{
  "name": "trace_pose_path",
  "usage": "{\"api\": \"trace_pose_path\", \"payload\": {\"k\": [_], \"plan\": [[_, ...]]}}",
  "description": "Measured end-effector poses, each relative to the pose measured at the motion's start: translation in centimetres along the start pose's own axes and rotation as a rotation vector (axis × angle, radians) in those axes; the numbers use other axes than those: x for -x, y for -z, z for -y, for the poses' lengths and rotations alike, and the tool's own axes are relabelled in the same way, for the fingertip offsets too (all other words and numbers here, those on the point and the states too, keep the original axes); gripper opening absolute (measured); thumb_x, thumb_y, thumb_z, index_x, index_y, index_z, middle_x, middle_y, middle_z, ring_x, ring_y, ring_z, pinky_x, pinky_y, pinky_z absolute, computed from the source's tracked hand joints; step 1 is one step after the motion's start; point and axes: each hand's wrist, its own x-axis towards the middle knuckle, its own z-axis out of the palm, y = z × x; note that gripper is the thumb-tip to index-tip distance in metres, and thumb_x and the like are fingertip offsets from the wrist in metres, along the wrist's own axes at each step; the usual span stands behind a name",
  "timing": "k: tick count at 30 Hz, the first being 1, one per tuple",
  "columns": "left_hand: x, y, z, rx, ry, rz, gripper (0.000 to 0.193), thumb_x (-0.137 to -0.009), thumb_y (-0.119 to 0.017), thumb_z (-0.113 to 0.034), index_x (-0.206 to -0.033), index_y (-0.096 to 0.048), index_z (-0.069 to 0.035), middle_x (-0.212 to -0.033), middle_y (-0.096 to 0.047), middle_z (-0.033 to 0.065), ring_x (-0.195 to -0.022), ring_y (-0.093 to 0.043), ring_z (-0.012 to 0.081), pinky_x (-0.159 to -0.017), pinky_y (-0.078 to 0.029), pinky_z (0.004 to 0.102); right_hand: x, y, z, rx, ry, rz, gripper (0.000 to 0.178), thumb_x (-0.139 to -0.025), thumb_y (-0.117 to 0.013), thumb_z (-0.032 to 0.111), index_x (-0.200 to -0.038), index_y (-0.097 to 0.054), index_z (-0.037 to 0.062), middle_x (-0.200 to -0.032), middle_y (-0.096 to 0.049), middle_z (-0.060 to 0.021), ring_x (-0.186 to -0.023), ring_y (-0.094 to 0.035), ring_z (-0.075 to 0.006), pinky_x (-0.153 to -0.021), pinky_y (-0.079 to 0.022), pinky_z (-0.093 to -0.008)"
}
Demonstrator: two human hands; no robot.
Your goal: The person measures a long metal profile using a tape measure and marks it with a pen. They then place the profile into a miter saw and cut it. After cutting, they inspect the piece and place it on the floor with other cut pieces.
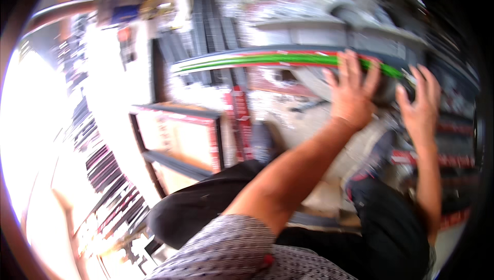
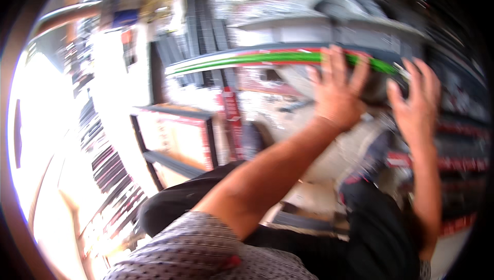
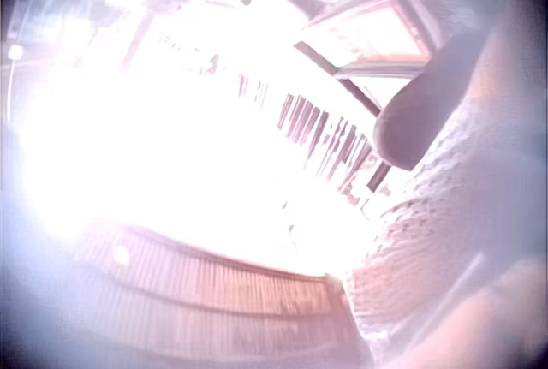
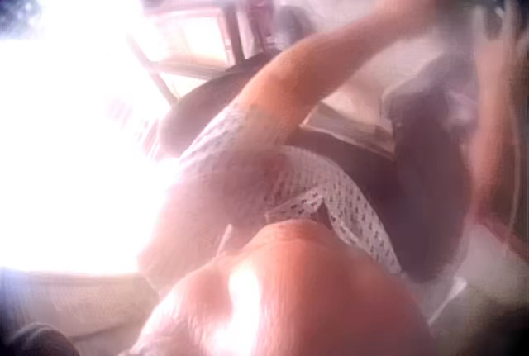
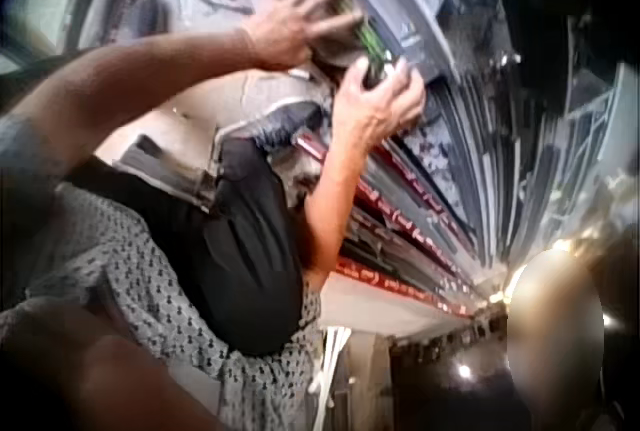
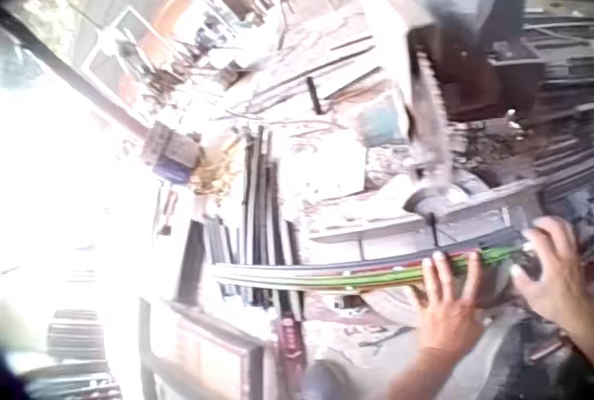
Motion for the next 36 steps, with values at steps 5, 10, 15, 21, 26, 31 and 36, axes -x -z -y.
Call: {"api": "trace_pose_path", "payload": {"k": [5, 10, 15, 21, 26, 31, 36], "plan": [[0.1, -0.2, -0.4, 0.079, 0.011, -0.026, 0.095, -0.077, -0.070, -0.022, -0.164, -0.032, -0.017, -0.168, -0.010, 0.0372, -0.158, -0.007, 0.0555, -0.115, -0.013, 0.0812, 0.5, -3.8, -3.3, -0.002, 0.087, 0.075, 0.044, -0.096, -0.069, 0.014, -0.137, -0.058, 0.0013, -0.132, -0.059, -0.0202, -0.125, -0.057, -0.0393, -0.105, -0.048, -0.0469], [0.4, -0.6, 0.1, 0.061, 0.016, -0.048, 0.097, -0.075, -0.071, -0.023, -0.164, -0.033, -0.017, -0.169, -0.007, 0.0363, -0.159, -0.005, 0.0532, -0.115, -0.013, 0.0814, -0.4, -5.3, -2.9, 0.034, 0.163, 0.083, 0.036, -0.098, -0.064, 0.007, -0.131, -0.057, -0.0036, -0.126, -0.060, -0.0218, -0.120, -0.059, -0.0389, -0.101, -0.050, -0.0467], [0.4, 0.3, -0.3, 0.127, 0.025, 0.006, 0.096, -0.076, -0.071, -0.021, -0.164, -0.032, -0.016, -0.169, -0.006, 0.0369, -0.159, -0.004, 0.0535, -0.115, -0.013, 0.0816, -1.5, -5.0, -1.9, 0.084, 0.169, 0.063, 0.024, -0.099, -0.060, 0.005, -0.121, -0.057, -0.0032, -0.115, -0.060, -0.0214, -0.112, -0.061, -0.0380, -0.095, -0.051, -0.0468], [0.2, 0.6, -0.6, 0.130, 0.025, 0.015, 0.094, -0.078, -0.070, -0.019, -0.164, -0.032, -0.015, -0.168, -0.006, 0.0378, -0.158, -0.003, 0.0543, -0.114, -0.014, 0.0821, -1.9, -5.1, -1.9, 0.123, 0.146, 0.065, 0.019, -0.099, -0.060, 0.006, -0.117, -0.057, -0.0013, -0.111, -0.060, -0.0197, -0.109, -0.061, -0.0365, -0.092, -0.051, -0.0462], [0.1, 0.8, -0.6, 0.137, 0.031, 0.037, 0.093, -0.078, -0.069, -0.019, -0.164, -0.032, -0.015, -0.168, -0.005, 0.0380, -0.158, -0.003, 0.0545, -0.114, -0.014, 0.0821, -1.9, -5.2, -2.1, 0.102, 0.133, 0.078, 0.018, -0.099, -0.061, 0.007, -0.115, -0.057, -0.0009, -0.109, -0.061, -0.0194, -0.108, -0.061, -0.0367, -0.091, -0.051, -0.0461], [0.1, 0.9, -0.8, 0.132, 0.037, 0.027, 0.091, -0.079, -0.068, -0.019, -0.163, -0.033, -0.014, -0.168, -0.005, 0.0387, -0.158, -0.002, 0.0546, -0.114, -0.014, 0.0821, -2.1, -5.0, -2.1, 0.061, 0.128, 0.088, 0.016, -0.099, -0.061, 0.005, -0.113, -0.057, -0.0014, -0.107, -0.061, -0.0203, -0.106, -0.061, -0.0376, -0.090, -0.051, -0.0469], [0.3, 1.4, -0.8, 0.148, 0.031, 0.036, 0.091, -0.079, -0.069, -0.020, -0.163, -0.034, -0.014, -0.167, -0.005, 0.0395, -0.158, -0.002, 0.0547, -0.114, -0.012, 0.0819, -2.0, -5.0, -2.4, 0.027, 0.130, 0.091, 0.016, -0.098, -0.062, 0.005, -0.112, -0.059, -0.0021, -0.108, -0.062, -0.0207, -0.106, -0.062, -0.0382, -0.090, -0.051, -0.0472]]}}
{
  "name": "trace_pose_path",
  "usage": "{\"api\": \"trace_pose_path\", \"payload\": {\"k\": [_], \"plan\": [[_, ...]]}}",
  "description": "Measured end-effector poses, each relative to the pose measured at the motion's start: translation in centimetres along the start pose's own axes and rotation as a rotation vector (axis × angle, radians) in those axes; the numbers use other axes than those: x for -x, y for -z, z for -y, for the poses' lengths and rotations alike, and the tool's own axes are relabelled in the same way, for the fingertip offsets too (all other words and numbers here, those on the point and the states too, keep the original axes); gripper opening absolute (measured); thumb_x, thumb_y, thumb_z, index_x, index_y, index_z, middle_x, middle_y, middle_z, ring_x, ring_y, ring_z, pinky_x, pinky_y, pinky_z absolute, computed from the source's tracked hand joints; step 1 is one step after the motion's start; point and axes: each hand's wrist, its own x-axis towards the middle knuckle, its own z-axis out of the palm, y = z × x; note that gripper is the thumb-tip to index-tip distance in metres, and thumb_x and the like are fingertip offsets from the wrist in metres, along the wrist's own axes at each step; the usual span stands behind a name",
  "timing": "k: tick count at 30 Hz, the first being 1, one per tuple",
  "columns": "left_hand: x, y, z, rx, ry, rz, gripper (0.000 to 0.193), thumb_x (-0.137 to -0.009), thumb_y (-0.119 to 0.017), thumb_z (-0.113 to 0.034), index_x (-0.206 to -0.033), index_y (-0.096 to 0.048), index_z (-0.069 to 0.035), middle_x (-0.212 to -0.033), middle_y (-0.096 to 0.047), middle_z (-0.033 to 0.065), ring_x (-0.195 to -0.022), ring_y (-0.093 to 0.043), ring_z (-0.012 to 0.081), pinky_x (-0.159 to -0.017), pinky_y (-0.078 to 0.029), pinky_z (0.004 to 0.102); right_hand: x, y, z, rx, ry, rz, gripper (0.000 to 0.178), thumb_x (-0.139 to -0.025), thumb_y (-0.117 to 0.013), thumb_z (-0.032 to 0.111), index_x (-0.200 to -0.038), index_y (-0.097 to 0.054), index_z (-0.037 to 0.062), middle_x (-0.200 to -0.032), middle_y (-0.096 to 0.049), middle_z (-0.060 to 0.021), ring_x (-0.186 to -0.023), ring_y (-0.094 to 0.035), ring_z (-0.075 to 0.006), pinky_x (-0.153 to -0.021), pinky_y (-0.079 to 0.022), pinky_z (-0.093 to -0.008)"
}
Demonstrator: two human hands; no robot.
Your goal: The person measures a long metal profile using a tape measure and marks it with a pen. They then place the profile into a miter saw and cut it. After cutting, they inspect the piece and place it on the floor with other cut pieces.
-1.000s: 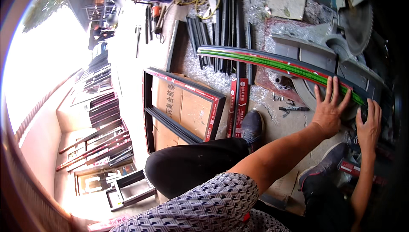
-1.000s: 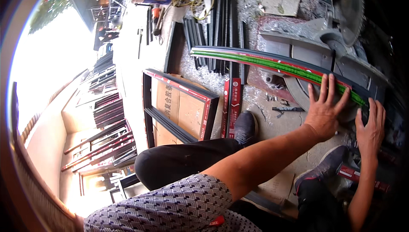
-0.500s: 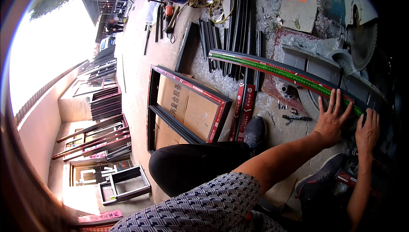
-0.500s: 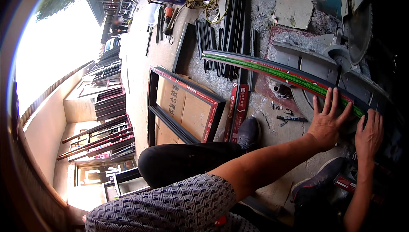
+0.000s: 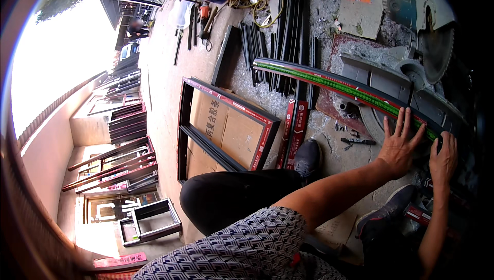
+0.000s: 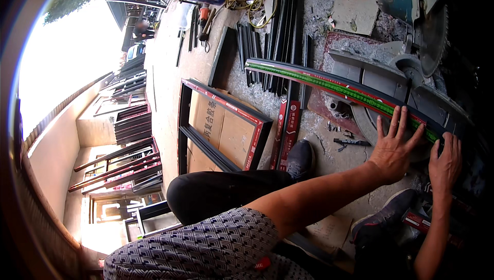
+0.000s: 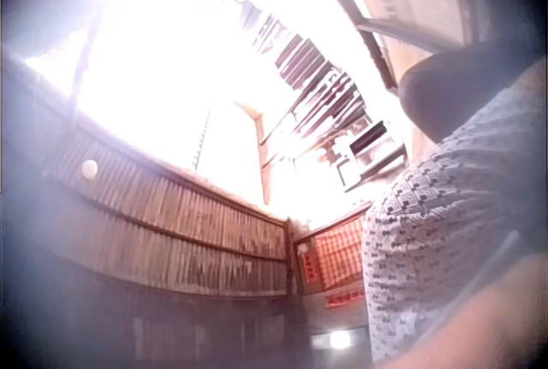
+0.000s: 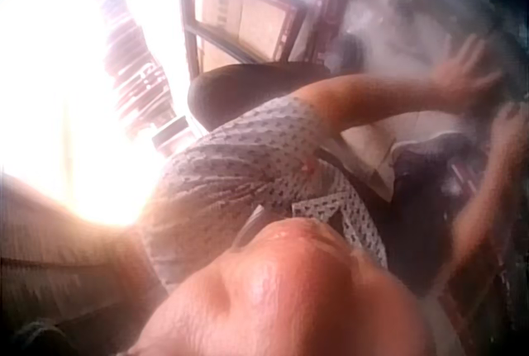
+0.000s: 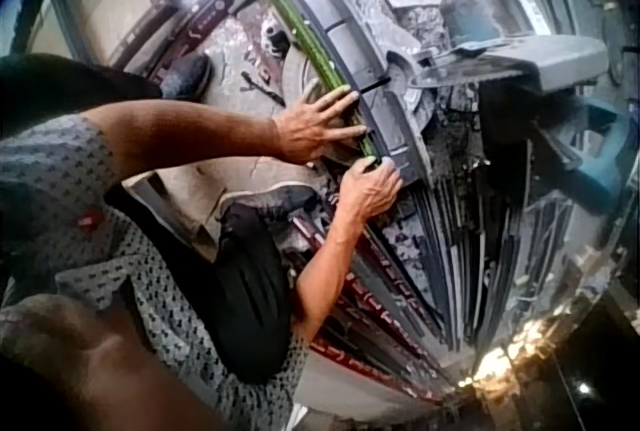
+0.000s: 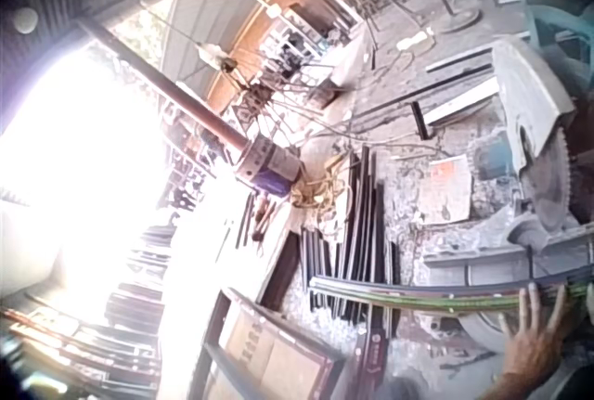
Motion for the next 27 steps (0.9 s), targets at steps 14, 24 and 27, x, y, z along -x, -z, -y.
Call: {"api": "trace_pose_path", "payload": {"k": [14, 24, 27], "plan": [[1.5, 3.6, -0.7, -0.014, -0.076, 0.093, 0.085, -0.081, -0.070, -0.024, -0.160, -0.041, -0.014, -0.167, -0.009, 0.0387, -0.158, -0.005, 0.0539, -0.118, -0.013, 0.0781, 1.2, 1.8, 0.8, -0.107, -0.088, 0.038, 0.021, -0.097, -0.063, 0.008, -0.117, -0.061, -0.0002, -0.114, -0.065, -0.0199, -0.112, -0.062, -0.0386, -0.095, -0.051, -0.0466], [-0.1, 8.9, 4.4, -0.118, -0.122, -0.192, 0.059, -0.088, -0.073, -0.019, -0.143, -0.059, -0.007, -0.147, -0.053, 0.0251, -0.135, -0.051, 0.0433, -0.113, -0.042, 0.0517, 0.0, 3.6, 2.2, -0.147, -0.053, -0.060, 0.015, -0.091, -0.069, 0.010, -0.103, -0.061, 0.0036, -0.100, -0.065, -0.0157, -0.098, -0.063, -0.0377, -0.084, -0.052, -0.0473], [-1.8, 10.9, 7.8, -0.117, -0.061, -0.299, 0.046, -0.090, -0.074, -0.021, -0.133, -0.066, -0.005, -0.136, -0.063, 0.0192, -0.128, -0.059, 0.0385, -0.108, -0.047, 0.0453, 0.2, 3.3, 2.4, -0.158, -0.040, -0.091, 0.015, -0.089, -0.069, 0.010, -0.097, -0.059, 0.0043, -0.096, -0.064, -0.0141, -0.095, -0.063, -0.0363, -0.081, -0.052, -0.0476]]}}
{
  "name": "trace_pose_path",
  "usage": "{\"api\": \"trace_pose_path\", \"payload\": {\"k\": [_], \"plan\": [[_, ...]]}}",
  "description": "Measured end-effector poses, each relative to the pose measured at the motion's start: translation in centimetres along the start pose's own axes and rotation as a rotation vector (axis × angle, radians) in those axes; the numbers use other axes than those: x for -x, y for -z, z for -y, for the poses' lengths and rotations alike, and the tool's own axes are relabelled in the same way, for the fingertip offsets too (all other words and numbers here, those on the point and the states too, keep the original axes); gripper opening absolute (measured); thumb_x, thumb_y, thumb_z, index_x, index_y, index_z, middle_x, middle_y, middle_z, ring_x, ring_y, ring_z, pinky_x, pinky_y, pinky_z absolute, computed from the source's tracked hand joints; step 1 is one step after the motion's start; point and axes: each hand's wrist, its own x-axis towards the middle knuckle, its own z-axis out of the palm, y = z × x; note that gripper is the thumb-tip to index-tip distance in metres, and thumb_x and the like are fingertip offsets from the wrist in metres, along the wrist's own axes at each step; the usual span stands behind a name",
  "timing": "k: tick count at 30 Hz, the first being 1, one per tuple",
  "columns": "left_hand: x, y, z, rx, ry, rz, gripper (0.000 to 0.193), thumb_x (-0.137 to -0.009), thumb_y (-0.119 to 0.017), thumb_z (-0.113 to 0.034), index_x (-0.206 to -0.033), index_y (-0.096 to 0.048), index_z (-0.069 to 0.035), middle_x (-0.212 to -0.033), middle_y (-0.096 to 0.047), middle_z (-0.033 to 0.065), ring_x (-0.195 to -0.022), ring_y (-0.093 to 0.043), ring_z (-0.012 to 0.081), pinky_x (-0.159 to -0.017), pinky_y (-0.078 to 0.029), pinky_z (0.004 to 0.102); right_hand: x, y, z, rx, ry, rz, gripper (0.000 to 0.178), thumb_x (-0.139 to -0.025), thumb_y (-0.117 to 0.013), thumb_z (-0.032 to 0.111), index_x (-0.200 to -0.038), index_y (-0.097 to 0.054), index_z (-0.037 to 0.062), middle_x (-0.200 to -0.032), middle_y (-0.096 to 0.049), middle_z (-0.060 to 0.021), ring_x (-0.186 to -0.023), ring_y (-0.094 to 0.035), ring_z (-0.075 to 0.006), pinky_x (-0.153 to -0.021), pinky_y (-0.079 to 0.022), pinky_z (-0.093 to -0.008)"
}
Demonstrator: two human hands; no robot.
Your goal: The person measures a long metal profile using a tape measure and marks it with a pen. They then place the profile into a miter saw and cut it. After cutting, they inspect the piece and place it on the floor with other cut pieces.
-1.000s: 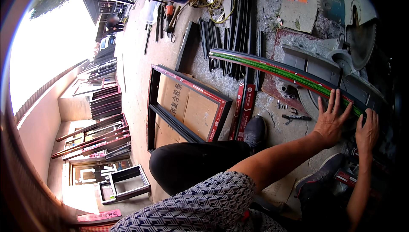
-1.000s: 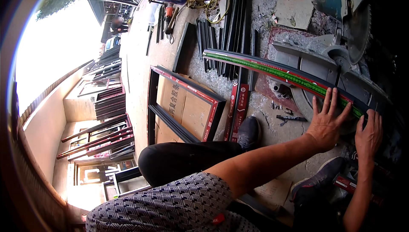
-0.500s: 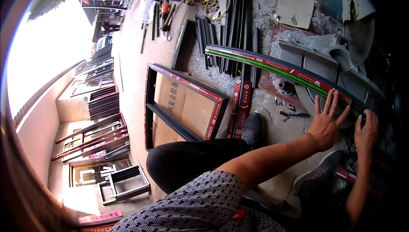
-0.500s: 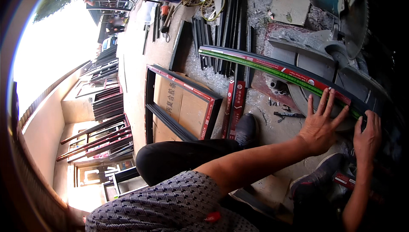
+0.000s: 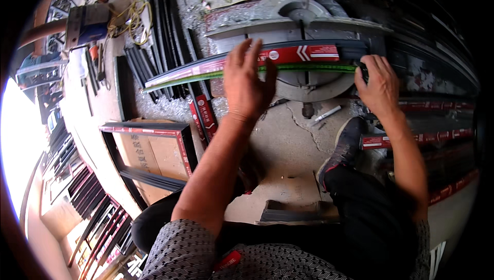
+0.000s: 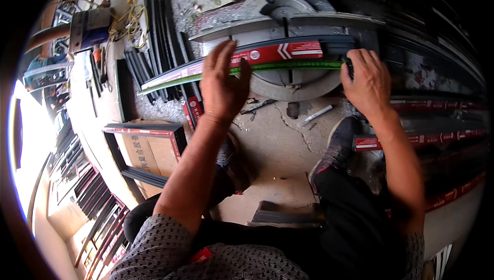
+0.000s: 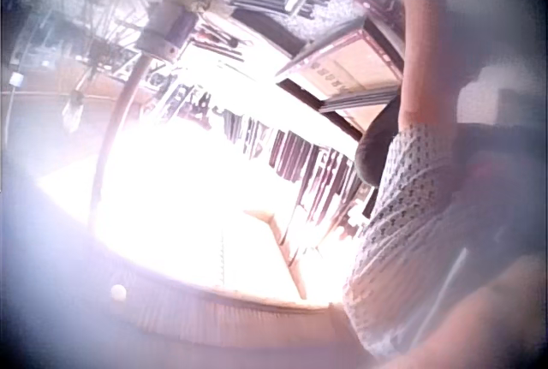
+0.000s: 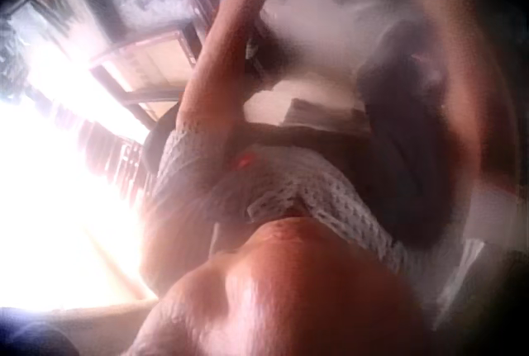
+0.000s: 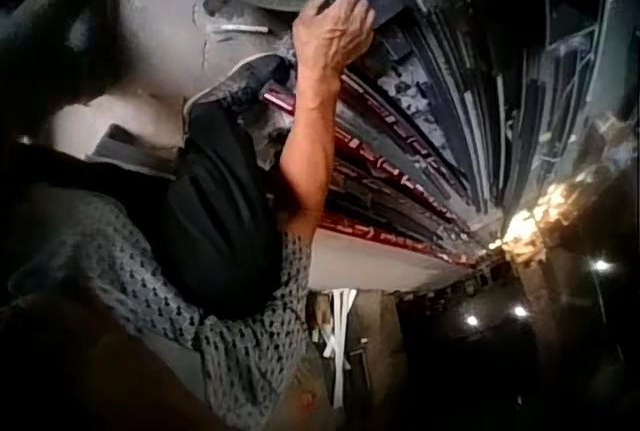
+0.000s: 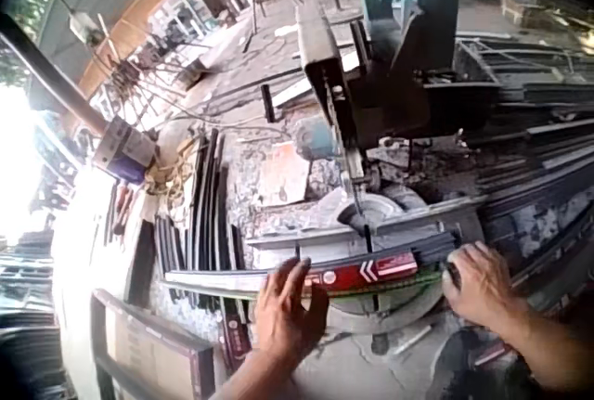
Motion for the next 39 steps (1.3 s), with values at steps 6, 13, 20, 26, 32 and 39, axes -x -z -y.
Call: {"api": "trace_pose_path", "payload": {"k": [6, 13, 20, 26, 32, 39], "plan": [[-1.3, 0.1, 5.2, -0.144, 0.037, 0.153, 0.051, -0.093, -0.073, -0.035, -0.131, -0.066, -0.001, -0.131, -0.065, 0.0217, -0.124, -0.060, 0.0398, -0.107, -0.047, 0.0464, 1.6, 0.0, 1.2, -0.031, -0.005, 0.026, 0.016, -0.088, -0.069, 0.012, -0.097, -0.059, 0.0048, -0.095, -0.064, -0.0131, -0.096, -0.063, -0.0354, -0.082, -0.052, -0.0465], [-1.4, -0.3, 7.1, -0.212, 0.085, 0.311, 0.064, -0.090, -0.075, -0.050, -0.128, -0.068, 0.001, -0.125, -0.066, 0.0225, -0.118, -0.061, 0.0408, -0.104, -0.047, 0.0489, 7.5, -1.8, 3.5, -0.138, -0.053, 0.233, 0.018, -0.085, -0.071, 0.016, -0.094, -0.060, 0.0058, -0.093, -0.063, -0.0131, -0.092, -0.063, -0.0339, -0.076, -0.051, -0.0471], [-2.1, 0.3, 7.3, -0.382, 0.188, 0.408, 0.089, -0.082, -0.076, -0.067, -0.130, -0.060, 0.007, -0.129, -0.063, 0.0245, -0.125, -0.059, 0.0393, -0.110, -0.043, 0.0475, 13.4, -4.9, 4.7, -0.256, -0.060, 0.400, 0.020, -0.084, -0.072, 0.015, -0.094, -0.059, 0.0036, -0.092, -0.062, -0.0155, -0.091, -0.063, -0.0356, -0.077, -0.052, -0.0481], [-3.0, 0.8, 7.6, -0.407, 0.198, 0.444, 0.094, -0.079, -0.078, -0.069, -0.127, -0.060, 0.010, -0.127, -0.061, 0.0280, -0.125, -0.059, 0.0420, -0.106, -0.046, 0.0478, 14.9, -6.4, 4.2, -0.179, -0.023, 0.449, 0.023, -0.085, -0.072, 0.021, -0.095, -0.061, 0.0037, -0.095, -0.064, -0.0143, -0.095, -0.064, -0.0334, -0.078, -0.053, -0.0473], [-3.5, 0.8, 8.2, -0.336, 0.073, 0.440, 0.079, -0.079, -0.082, -0.061, -0.117, -0.067, 0.006, -0.118, -0.065, 0.0242, -0.120, -0.061, 0.0392, -0.104, -0.047, 0.0467, 14.7, -7.2, 4.2, -0.134, 0.018, 0.455, 0.032, -0.084, -0.076, 0.023, -0.106, -0.063, 0.0043, -0.104, -0.063, -0.0134, -0.103, -0.062, -0.0323, -0.082, -0.054, -0.0457], [-4.3, 0.6, 9.1, -0.333, 0.032, 0.488, 0.074, -0.079, -0.083, -0.057, -0.117, -0.067, 0.004, -0.118, -0.065, 0.0231, -0.118, -0.061, 0.0389, -0.104, -0.046, 0.0469, 14.8, -7.6, 4.3, -0.102, 0.021, 0.523, 0.041, -0.088, -0.074, 0.030, -0.117, -0.063, 0.0028, -0.114, -0.062, -0.0148, -0.110, -0.061, -0.0332, -0.089, -0.054, -0.0471]]}}
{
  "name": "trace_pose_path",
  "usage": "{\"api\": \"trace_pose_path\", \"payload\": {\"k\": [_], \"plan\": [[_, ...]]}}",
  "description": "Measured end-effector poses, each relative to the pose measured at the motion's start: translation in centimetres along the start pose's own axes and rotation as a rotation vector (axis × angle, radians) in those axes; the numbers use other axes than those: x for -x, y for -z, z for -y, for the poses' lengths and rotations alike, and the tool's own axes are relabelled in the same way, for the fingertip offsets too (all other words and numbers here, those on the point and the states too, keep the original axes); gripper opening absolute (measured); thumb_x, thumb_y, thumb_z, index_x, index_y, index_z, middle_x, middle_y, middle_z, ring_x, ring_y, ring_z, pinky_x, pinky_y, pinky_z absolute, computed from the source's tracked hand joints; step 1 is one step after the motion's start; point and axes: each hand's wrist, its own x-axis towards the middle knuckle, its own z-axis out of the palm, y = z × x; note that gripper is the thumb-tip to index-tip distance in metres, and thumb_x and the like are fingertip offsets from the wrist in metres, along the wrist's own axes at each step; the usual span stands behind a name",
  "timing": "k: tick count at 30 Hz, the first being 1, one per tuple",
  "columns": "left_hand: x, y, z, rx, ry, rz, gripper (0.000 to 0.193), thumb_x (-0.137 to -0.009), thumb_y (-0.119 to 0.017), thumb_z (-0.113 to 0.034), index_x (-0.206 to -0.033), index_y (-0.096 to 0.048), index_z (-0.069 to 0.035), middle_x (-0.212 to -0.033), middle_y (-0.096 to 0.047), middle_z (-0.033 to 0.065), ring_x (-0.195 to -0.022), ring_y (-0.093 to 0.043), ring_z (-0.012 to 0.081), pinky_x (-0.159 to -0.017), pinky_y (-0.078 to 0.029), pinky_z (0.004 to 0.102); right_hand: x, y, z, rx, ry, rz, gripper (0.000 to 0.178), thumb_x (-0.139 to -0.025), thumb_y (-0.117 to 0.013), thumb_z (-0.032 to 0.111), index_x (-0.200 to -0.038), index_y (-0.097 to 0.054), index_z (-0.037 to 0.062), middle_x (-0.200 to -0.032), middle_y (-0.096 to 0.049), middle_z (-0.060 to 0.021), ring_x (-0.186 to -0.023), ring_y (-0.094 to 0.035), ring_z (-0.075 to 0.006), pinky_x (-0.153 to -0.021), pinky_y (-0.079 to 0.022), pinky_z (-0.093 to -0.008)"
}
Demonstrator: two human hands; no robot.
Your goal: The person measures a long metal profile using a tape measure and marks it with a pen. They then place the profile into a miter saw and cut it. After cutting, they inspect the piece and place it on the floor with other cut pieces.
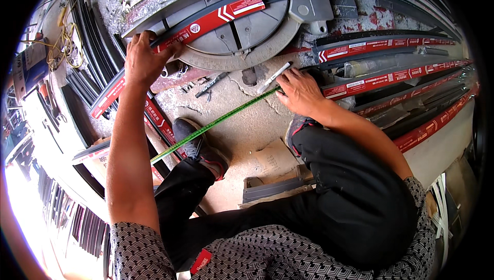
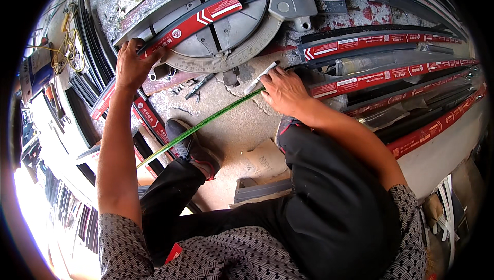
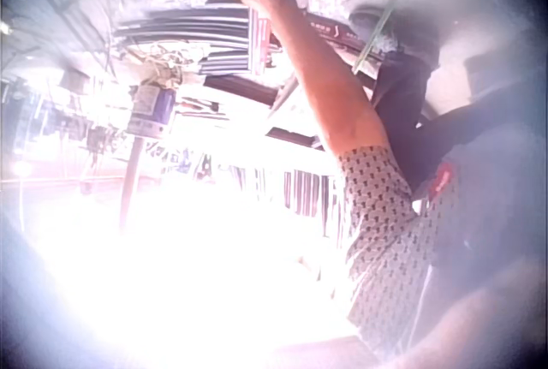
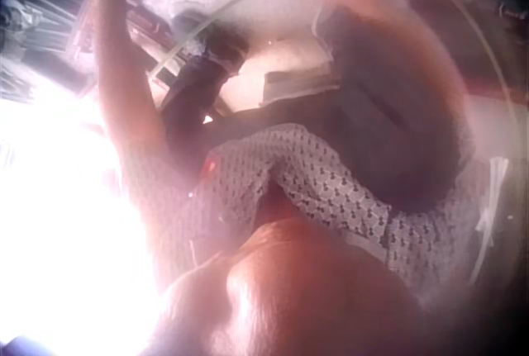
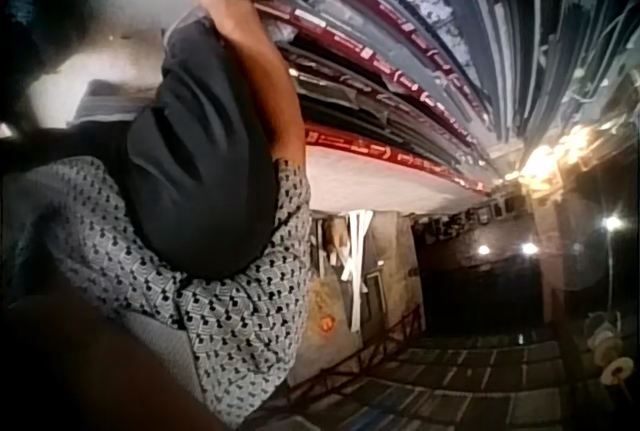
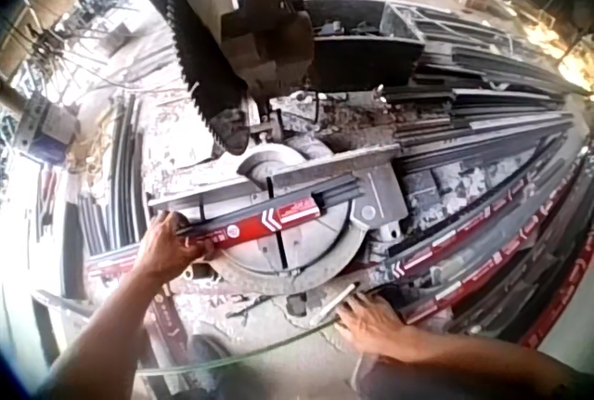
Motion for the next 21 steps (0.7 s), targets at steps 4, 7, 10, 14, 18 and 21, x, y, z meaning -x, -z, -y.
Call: {"api": "trace_pose_path", "payload": {"k": [4, 7, 10, 14, 18, 21], "plan": [[-0.1, -0.2, -0.2, 0.024, -0.008, -0.016, 0.071, -0.078, -0.085, -0.054, -0.117, -0.068, 0.003, -0.119, -0.065, 0.0225, -0.117, -0.061, 0.0389, -0.104, -0.047, 0.0468, 0.1, -0.6, -0.5, -0.007, -0.002, 0.042, 0.043, -0.089, -0.073, 0.030, -0.120, -0.062, 0.0025, -0.119, -0.062, -0.0159, -0.115, -0.060, -0.0342, -0.094, -0.052, -0.0481], [0.0, -0.4, 0.0, 0.094, 0.031, -0.016, 0.070, -0.075, -0.088, -0.055, -0.115, -0.070, 0.000, -0.121, -0.067, 0.0221, -0.119, -0.060, 0.0402, -0.105, -0.048, 0.0482, 0.3, -0.5, -1.0, -0.057, -0.050, 0.130, 0.045, -0.090, -0.072, 0.028, -0.125, -0.060, 0.0017, -0.125, -0.061, -0.0185, -0.122, -0.058, -0.0369, -0.101, -0.050, -0.0495], [-0.6, -1.7, 1.7, 0.198, -0.060, -0.034, 0.057, -0.074, -0.090, -0.048, -0.106, -0.072, -0.004, -0.108, -0.073, 0.0197, -0.100, -0.072, 0.0376, -0.087, -0.057, 0.0473, -0.6, -0.2, -0.9, -0.142, -0.046, 0.143, 0.044, -0.093, -0.068, 0.028, -0.126, -0.061, -0.0008, -0.130, -0.062, -0.0214, -0.126, -0.056, -0.0401, -0.105, -0.048, -0.0510], [-1.8, -3.6, 3.1, 0.074, 0.081, 0.117, 0.057, -0.074, -0.084, -0.038, -0.117, -0.064, -0.007, -0.121, -0.064, 0.0202, -0.116, -0.062, 0.0404, -0.098, -0.054, 0.0508, -0.3, -0.5, -1.0, -0.164, 0.016, 0.062, 0.041, -0.089, -0.069, 0.017, -0.124, -0.059, -0.0019, -0.129, -0.060, -0.0243, -0.124, -0.055, -0.0437, -0.106, -0.046, -0.0523], [-1.7, -4.1, 2.3, -0.033, 0.018, 0.004, 0.081, -0.068, -0.089, -0.050, -0.129, -0.060, -0.005, -0.134, -0.058, 0.0203, -0.131, -0.053, 0.0407, -0.108, -0.048, 0.0518, 0.1, -2.1, -1.7, -0.228, -0.022, 0.019, 0.035, -0.088, -0.068, 0.012, -0.119, -0.057, -0.0002, -0.122, -0.059, -0.0253, -0.120, -0.054, -0.0455, -0.106, -0.045, -0.0525], [-1.3, -3.5, 2.0, 0.005, 0.047, 0.035, 0.083, -0.067, -0.090, -0.051, -0.130, -0.060, -0.005, -0.137, -0.057, 0.0202, -0.133, -0.052, 0.0407, -0.108, -0.048, 0.0524, 0.1, -2.5, -1.8, -0.252, -0.050, 0.006, 0.034, -0.089, -0.068, 0.012, -0.119, -0.057, -0.0012, -0.120, -0.059, -0.0269, -0.118, -0.054, -0.0467, -0.103, -0.045, -0.0529]]}}
